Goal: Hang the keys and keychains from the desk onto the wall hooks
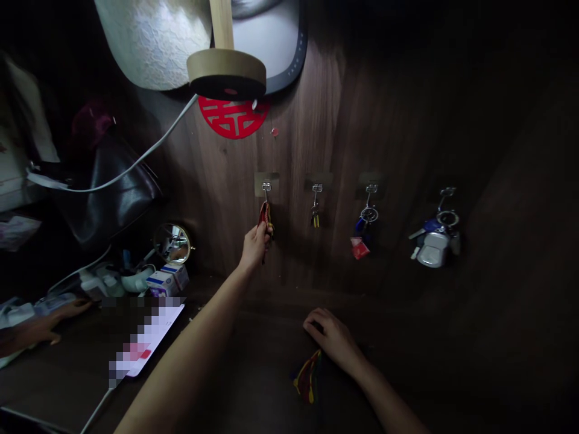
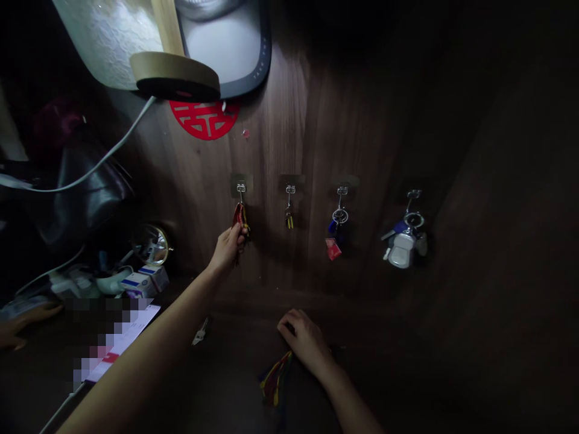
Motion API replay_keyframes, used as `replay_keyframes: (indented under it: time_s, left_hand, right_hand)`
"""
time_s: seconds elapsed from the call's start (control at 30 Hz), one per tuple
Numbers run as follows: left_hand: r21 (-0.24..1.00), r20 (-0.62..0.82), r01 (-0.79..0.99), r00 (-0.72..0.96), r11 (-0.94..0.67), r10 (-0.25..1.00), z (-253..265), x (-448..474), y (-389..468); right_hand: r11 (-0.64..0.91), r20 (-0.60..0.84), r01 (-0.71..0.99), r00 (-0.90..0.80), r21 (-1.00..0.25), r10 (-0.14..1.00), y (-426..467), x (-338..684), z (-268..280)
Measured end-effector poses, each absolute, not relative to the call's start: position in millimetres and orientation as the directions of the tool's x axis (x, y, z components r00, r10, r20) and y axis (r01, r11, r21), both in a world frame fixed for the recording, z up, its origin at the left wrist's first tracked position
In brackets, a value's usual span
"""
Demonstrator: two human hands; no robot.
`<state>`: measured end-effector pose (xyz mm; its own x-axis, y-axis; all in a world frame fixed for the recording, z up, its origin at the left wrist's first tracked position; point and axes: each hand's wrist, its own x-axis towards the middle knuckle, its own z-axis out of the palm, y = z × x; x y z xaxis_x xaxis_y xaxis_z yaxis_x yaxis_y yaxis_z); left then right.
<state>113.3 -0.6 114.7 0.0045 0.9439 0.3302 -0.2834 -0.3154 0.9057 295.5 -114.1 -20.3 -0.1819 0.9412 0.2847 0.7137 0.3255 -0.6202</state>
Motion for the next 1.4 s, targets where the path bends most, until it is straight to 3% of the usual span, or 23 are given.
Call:
replay_keyframes:
  time_s: [0.33, 0.53, 0.73, 1.0, 1.1, 1.23, 1.4]
  left_hand:
    - [0.939, 0.224, -0.282, 0.068, -0.197, 0.972, 64, 102, -11]
    - [0.956, 0.165, -0.260, 0.096, -0.135, 0.982, 38, 93, -26]
    - [0.973, 0.141, -0.204, 0.142, -0.110, 0.980, 20, 91, -52]
    - [0.978, 0.200, 0.001, 0.305, -0.210, 0.931, -3, 115, -93]
    - [0.891, 0.294, 0.196, 0.439, -0.410, 0.849, -4, 123, -109]
    - [0.656, 0.354, 0.307, 0.682, -0.690, 0.640, -2, 126, -124]
    - [0.457, 0.287, 0.369, 0.800, -0.809, 0.527, -8, 126, -125]
  right_hand:
    - [0.339, 0.299, 0.746, -0.195, -0.573, 0.934, -114, 296, -22]
    - [0.336, 0.309, 0.683, -0.167, -0.649, 0.936, -114, 297, -21]
    - [0.282, 0.310, 0.510, -0.032, -0.813, 0.950, -110, 303, -20]
    - [0.142, 0.161, 0.109, 0.193, -0.984, 0.968, -103, 307, -19]
    - [0.154, 0.153, 0.020, 0.282, -0.988, 0.947, -104, 309, -14]
    - [0.212, 0.176, -0.050, 0.394, -0.976, 0.902, -105, 316, -9]
    - [0.257, 0.187, -0.073, 0.504, -0.964, 0.843, -106, 328, -6]
